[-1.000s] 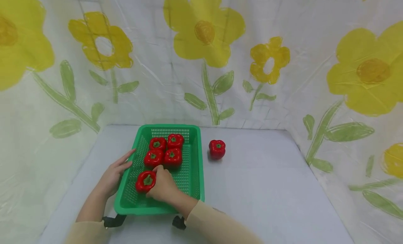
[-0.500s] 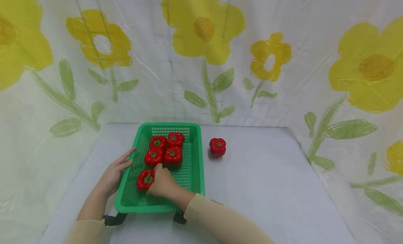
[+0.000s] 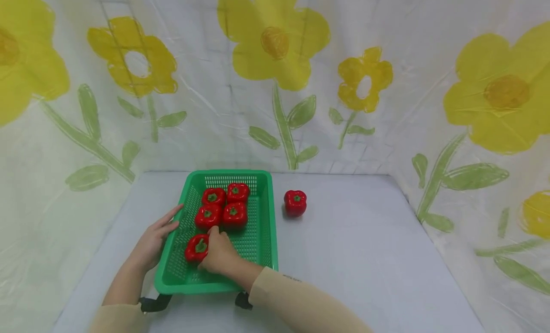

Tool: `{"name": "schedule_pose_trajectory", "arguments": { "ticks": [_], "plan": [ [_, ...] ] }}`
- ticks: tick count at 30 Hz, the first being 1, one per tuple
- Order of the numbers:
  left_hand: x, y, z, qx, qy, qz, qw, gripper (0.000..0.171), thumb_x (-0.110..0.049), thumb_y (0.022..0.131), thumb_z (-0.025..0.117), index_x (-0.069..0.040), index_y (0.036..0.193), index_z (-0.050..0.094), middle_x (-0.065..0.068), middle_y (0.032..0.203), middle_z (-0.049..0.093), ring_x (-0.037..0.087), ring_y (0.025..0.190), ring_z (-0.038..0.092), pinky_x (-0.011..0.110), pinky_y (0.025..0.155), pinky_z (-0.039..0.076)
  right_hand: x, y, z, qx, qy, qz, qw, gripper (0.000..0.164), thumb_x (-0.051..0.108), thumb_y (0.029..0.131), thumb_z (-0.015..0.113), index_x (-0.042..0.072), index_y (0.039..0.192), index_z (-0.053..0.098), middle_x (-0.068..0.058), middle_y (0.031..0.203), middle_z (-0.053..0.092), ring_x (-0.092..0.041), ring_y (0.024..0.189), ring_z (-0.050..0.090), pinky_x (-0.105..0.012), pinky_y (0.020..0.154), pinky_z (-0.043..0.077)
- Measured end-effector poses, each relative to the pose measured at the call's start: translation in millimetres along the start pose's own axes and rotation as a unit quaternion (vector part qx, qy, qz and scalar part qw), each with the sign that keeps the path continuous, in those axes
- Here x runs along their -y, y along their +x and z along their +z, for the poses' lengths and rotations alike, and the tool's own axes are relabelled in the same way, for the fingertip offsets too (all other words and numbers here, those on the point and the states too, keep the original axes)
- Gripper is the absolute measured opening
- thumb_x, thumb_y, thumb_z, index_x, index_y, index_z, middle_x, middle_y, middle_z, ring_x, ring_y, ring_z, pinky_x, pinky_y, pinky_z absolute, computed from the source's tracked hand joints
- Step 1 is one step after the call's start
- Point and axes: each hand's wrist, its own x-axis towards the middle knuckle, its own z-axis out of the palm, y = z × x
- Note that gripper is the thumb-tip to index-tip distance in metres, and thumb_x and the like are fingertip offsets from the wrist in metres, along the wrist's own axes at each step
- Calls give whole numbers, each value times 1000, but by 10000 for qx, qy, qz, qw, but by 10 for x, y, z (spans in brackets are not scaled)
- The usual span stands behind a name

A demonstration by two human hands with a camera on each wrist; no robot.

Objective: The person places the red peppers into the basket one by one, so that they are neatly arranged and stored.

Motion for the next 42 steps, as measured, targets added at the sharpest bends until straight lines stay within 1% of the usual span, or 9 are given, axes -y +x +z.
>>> {"name": "schedule_pose_trajectory", "arguments": {
  "ticks": [5, 9, 17, 23, 26, 30, 34, 38, 42],
  "plan": [
    [12, -4, -31, -127, 170, -32, 9998, 57, -41, 110, 39, -31, 162, 20, 16, 168, 17, 11, 124, 58, 42, 93, 59, -11, -3, 7, 11, -162, -239, 9996, 77, 11, 71, 90, 14, 137, 48, -3, 109, 61, -14, 91, 56, -27, 70, 56],
    [1, -12, -56, -159, 190, -38, 9997, 57, -41, 110, 39, -31, 162, 20, 17, 168, 18, 17, 126, 58, 45, 93, 59, -8, 5, 4, -62, -259, -343, 9991, 84, 7, 70, 86, 13, 143, 46, -5, 111, 60, -15, 89, 55, -26, 67, 54],
    [-25, -6, -49, -95, 67, 30, 9999, 59, -42, 109, 39, -30, 163, 18, 17, 169, 14, 12, 124, 58, 46, 93, 58, -41, -60, -101, 32, -427, -512, 9978, 83, 13, 70, 90, 10, 141, 47, -4, 112, 61, -14, 96, 58, -29, 76, 58],
    [-18, -9, -47, -72, 6, -11, 10000, 58, -40, 110, 38, -31, 163, 17, 16, 169, 14, 9, 122, 59, 44, 93, 59, -92, -176, -195, -18, -370, -638, 9973, 82, 16, 75, 88, 15, 145, 44, -2, 120, 60, -13, 102, 57, -31, 81, 59],
    [-18, -7, -48, -49, -40, 15, 10000, 58, -40, 110, 39, -30, 163, 17, 19, 167, 17, 7, 118, 61, 43, 91, 59, -139, -255, -301, -14, -248, -775, 9967, 83, 18, 78, 87, 18, 148, 42, -1, 127, 59, -11, 107, 55, -32, 83, 60],
    [-15, 7, -40, 19, -196, 34, 9998, 59, -40, 110, 39, -28, 163, 17, 23, 165, 22, 9, 116, 64, 42, 90, 60, -216, -363, -507, 66, -111, -1013, 9948, 76, 23, 83, 84, 22, 147, 43, 2, 135, 58, -11, 114, 55, -32, 88, 59],
    [-2, 8, -19, 49, -236, -3, 9997, 59, -39, 110, 40, -27, 163, 16, 20, 166, 18, 9, 118, 63, 41, 91, 59, -291, -452, -723, 75, 73, -1168, 9931, 67, 27, 87, 81, 21, 143, 46, 4, 131, 61, -14, 115, 60, -31, 88, 58],
    [16, -9, 0, -5, -105, -32, 9999, 60, -39, 110, 40, -29, 163, 16, 16, 169, 12, 11, 123, 58, 43, 93, 58, -374, -514, -910, -15, 303, -1383, 9899, 59, 29, 90, 77, 18, 141, 49, 3, 124, 64, -18, 114, 63, -31, 89, 58],
    [16, -3, 7, -25, -89, 1, 10000, 59, -39, 110, 40, -28, 163, 17, 18, 168, 15, 15, 125, 58, 44, 93, 59, -470, -558, -1094, -200, 549, -1419, 9882, 49, 31, 94, 73, 16, 136, 53, 2, 116, 69, -16, 99, 68, -28, 78, 59]
  ]
}}
